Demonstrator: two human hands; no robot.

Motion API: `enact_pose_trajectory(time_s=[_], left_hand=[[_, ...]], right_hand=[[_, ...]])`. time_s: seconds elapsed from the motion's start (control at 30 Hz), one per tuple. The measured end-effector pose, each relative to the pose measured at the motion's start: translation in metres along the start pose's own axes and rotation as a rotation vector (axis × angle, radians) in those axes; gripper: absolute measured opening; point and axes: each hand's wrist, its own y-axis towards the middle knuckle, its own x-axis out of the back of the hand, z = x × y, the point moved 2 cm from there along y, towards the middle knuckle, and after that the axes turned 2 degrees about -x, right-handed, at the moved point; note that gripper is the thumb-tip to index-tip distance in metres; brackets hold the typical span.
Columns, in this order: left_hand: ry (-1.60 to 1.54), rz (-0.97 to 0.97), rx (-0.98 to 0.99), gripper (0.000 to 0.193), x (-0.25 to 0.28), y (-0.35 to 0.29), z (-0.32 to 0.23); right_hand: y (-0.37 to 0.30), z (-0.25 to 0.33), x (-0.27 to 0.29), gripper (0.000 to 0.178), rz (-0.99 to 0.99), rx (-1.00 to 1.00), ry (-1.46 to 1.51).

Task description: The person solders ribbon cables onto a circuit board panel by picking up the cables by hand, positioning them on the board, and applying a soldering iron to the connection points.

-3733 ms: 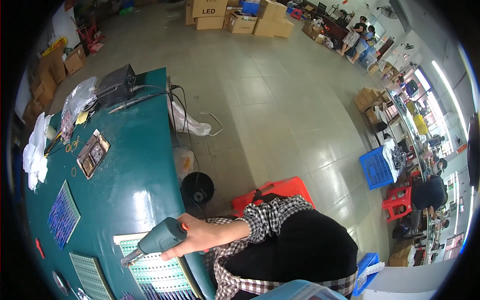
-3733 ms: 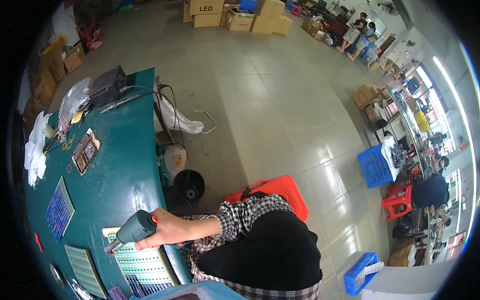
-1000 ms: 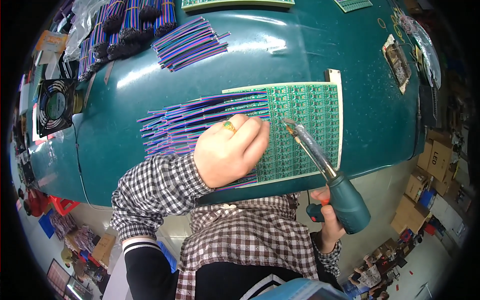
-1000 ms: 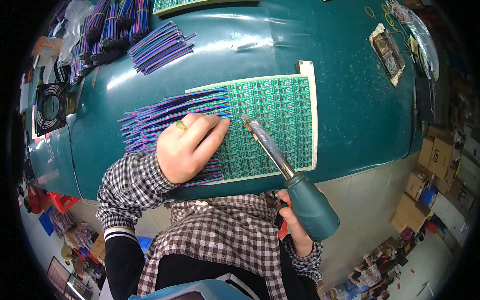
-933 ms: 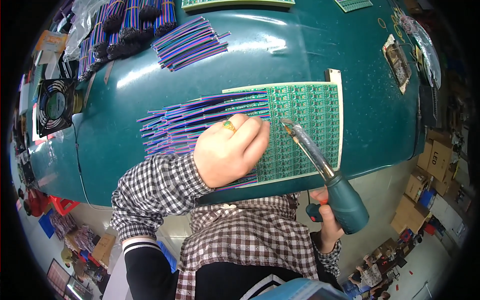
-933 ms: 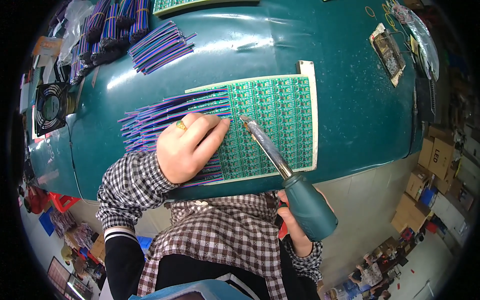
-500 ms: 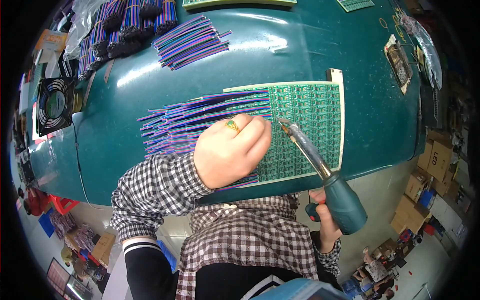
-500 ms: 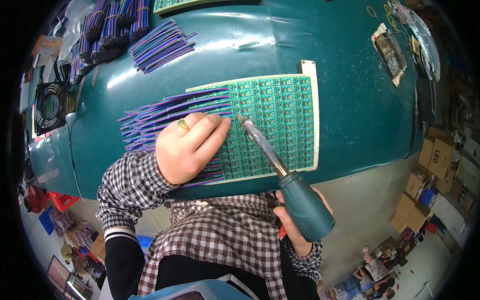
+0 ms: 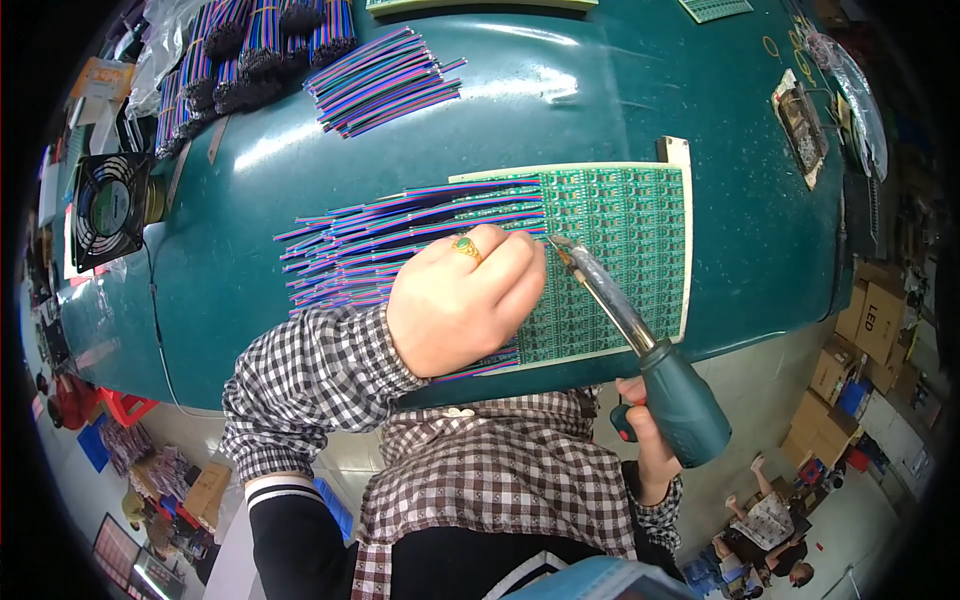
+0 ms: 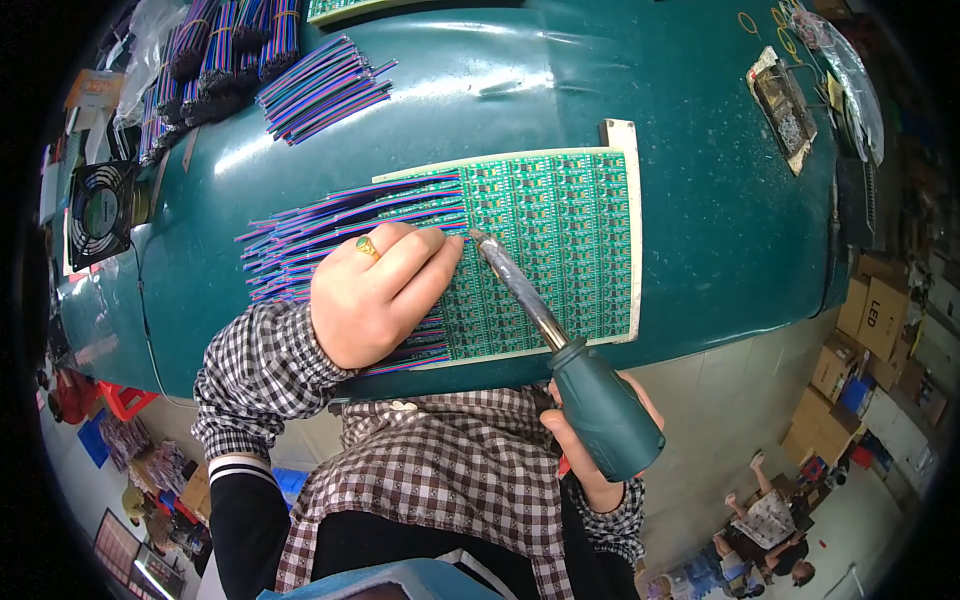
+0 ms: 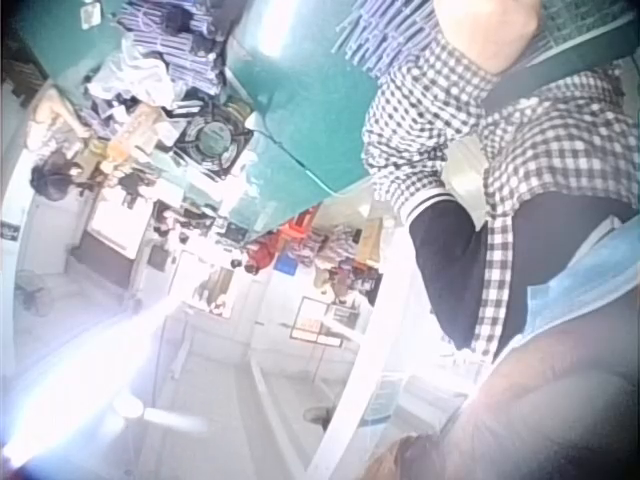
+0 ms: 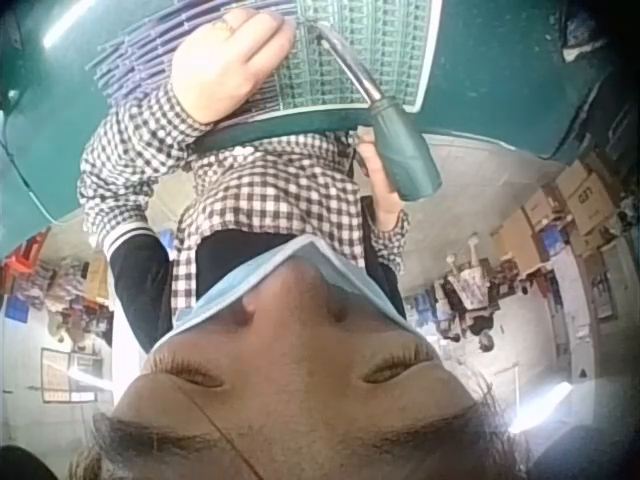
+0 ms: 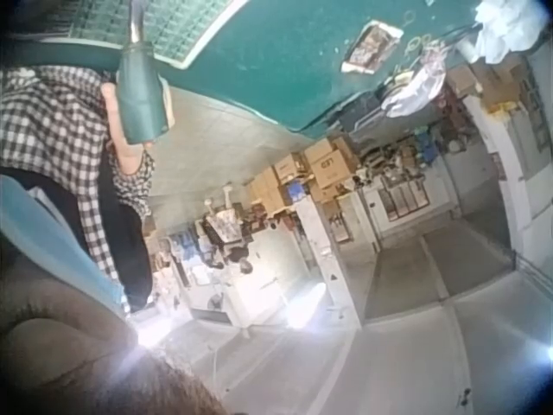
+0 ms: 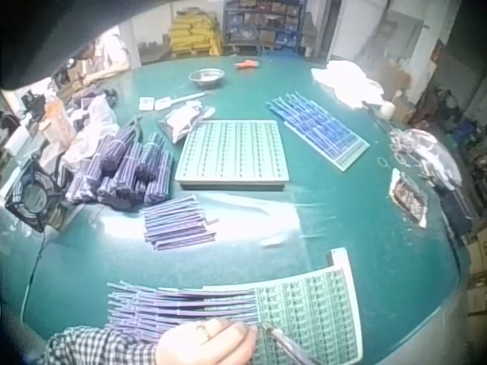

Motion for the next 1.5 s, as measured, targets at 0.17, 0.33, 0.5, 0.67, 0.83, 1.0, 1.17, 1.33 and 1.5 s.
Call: enact_pose_trajectory(time_s=[0.17, 0.33, 0.5, 0.67, 0.83, 1.0, 1.17, 1.33, 1.5], left_hand=[[-0.008, 0.008, 0.006, 0.038, -0.0011, 0.0, 0.0009], [0.036, -0.061, -0.027, 0.031, -0.0059, -0.0013, 0.0022], [0.036, -0.069, -0.027, 0.031, -0.0052, -0.0005, 0.0015], [0.044, -0.07, -0.026, 0.031, -0.0051, -0.0003, 0.0015], [0.023, -0.075, -0.026, 0.03, -0.0067, -0.0014, 0.0028], [-0.06, 0.02, 0.017, 0.038, 0.0004, -0.0005, 0.0028], [-0.029, -0.052, 0.004, 0.028, -0.0071, -0.0011, 0.0058], [-0.027, -0.086, 0.023, 0.025, -0.0075, 0.0002, 0.0062], [-0.041, -0.06, 0.042, 0.023, -0.0053, 0.0007, 0.0067]], right_hand=[[0.0, -0.0012, 0.0004, 0.05, 0.003, -0.008, -0.018], [0.0007, 0.0016, -0.0011, 0.049, 0.0, -0.016, -0.009], [-0.0004, 0.0015, 0.0004, 0.048, -0.006, 0.057, -0.024], [-0.0005, 0.0008, 0.0031, 0.051, 0.003, 0.086, -0.032], [0.0016, 0.0076, 0.0, 0.056, 0.014, 0.097, -0.008], [-0.0018, 0.0045, 0.0039, 0.054, 0.005, 0.076, 0.002], [-0.002, 0.003, 0.0022, 0.051, 0.002, 0.033, 0.053], [-0.003, 0.0012, 0.0027, 0.049, 0.011, 0.022, 0.037], [-0.0028, 0.0011, 0.0023, 0.05, 0.023, 0.044, 0.025]])
